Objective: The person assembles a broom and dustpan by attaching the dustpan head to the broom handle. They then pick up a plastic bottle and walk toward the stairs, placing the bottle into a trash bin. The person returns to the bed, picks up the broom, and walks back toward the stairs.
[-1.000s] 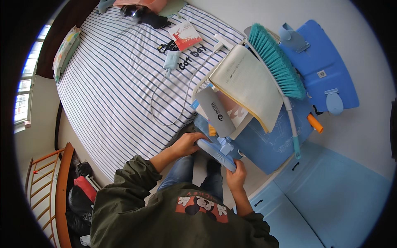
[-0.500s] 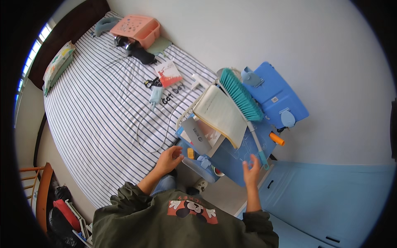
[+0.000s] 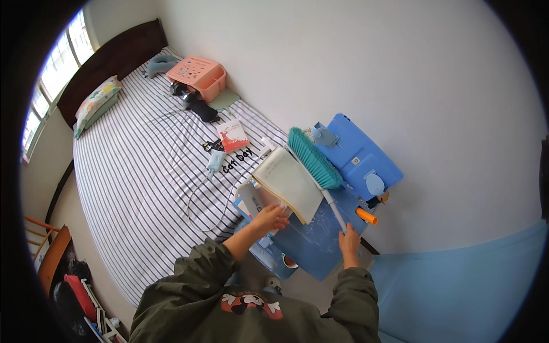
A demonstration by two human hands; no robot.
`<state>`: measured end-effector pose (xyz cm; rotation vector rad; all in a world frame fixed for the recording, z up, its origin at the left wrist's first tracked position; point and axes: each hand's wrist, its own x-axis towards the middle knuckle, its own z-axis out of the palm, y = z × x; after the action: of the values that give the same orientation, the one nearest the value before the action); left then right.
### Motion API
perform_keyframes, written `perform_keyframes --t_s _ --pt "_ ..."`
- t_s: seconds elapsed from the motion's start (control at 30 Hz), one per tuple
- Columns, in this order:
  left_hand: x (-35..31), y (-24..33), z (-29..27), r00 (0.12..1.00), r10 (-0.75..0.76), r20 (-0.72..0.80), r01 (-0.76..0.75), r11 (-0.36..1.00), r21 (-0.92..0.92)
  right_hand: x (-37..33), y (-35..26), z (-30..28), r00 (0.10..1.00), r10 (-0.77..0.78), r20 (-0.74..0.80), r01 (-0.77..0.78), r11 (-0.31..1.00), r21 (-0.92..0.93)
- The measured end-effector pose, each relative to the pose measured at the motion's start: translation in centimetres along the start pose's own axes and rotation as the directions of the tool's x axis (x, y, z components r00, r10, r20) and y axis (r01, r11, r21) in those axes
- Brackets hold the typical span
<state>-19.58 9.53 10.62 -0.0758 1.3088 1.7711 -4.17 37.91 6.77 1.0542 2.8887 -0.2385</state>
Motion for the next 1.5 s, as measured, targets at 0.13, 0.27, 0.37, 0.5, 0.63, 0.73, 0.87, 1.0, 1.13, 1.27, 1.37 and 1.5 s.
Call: perform_keyframes --t_s 0.13,0.27,0.37,0.5,0.63,0.73,0.87,1.0,1.13,1.27,1.37,1.5 --pt "3.6 0.1 2.4 0.992 0.048 -0.120 -0.060 0.994 -0.095 -0.5 2.8 -2.1 0.944 -0.197 -0.264 0.208 0.978 0.014" --pt "3.8 -0.2 1.6 0.969 0.024 -0.244 -0.054 0.992 -0.116 -2.1 3.1 -5.1 0.855 -0.328 -0.402 0.374 0.926 0.040" --pt "1.8 -0.8 1.9 0.943 0.068 -0.327 -0.085 0.996 -0.037 -4.1 3.9 -7.4 0.879 -0.312 -0.360 0.389 0.907 0.163" --pt "-2.9 -3.4 3.2 0.897 0.203 -0.394 -0.209 0.977 0.028 -7.2 8.0 -9.2 0.922 -0.281 -0.266 0.367 0.853 0.372" --pt "-10.1 -5.8 2.9 0.878 0.204 -0.433 -0.232 0.973 -0.011 -9.9 11.6 -9.1 0.930 -0.308 -0.199 0.367 0.784 0.501" --pt "-16.1 -8.6 2.1 0.835 0.201 -0.513 -0.259 0.965 -0.044 -10.5 13.0 -7.9 0.920 -0.343 -0.189 0.390 0.757 0.525" --pt "-22.4 -13.6 1.2 0.753 0.174 -0.634 -0.291 0.953 -0.083 -11.3 10.6 -8.1 0.892 -0.422 -0.163 0.430 0.683 0.591" --pt "-26.4 -18.5 0.8 0.699 0.108 -0.707 -0.320 0.932 -0.173 -12.9 6.0 -7.7 0.859 -0.511 0.008 0.368 0.629 0.685" --pt "-28.8 -23.1 1.6 0.640 0.038 -0.768 -0.339 0.910 -0.237 -16.2 1.3 -7.1 0.738 -0.642 0.206 0.340 0.618 0.709" --pt "-28.7 -25.2 3.3 0.717 0.061 -0.695 -0.331 0.906 -0.263 -20.6 -1.4 -3.2 0.545 -0.766 0.342 0.307 0.562 0.768" --pt "-27.8 -28.4 4.9 0.747 0.249 -0.616 -0.502 0.819 -0.277 -24.7 -3.2 -0.1 0.364 -0.788 0.496 0.285 0.601 0.747" --pt "-28.7 -29.8 6.5 0.751 0.260 -0.607 -0.590 0.677 -0.439 -30.5 -4.5 3.2 0.184 -0.720 0.670 0.196 0.694 0.692"
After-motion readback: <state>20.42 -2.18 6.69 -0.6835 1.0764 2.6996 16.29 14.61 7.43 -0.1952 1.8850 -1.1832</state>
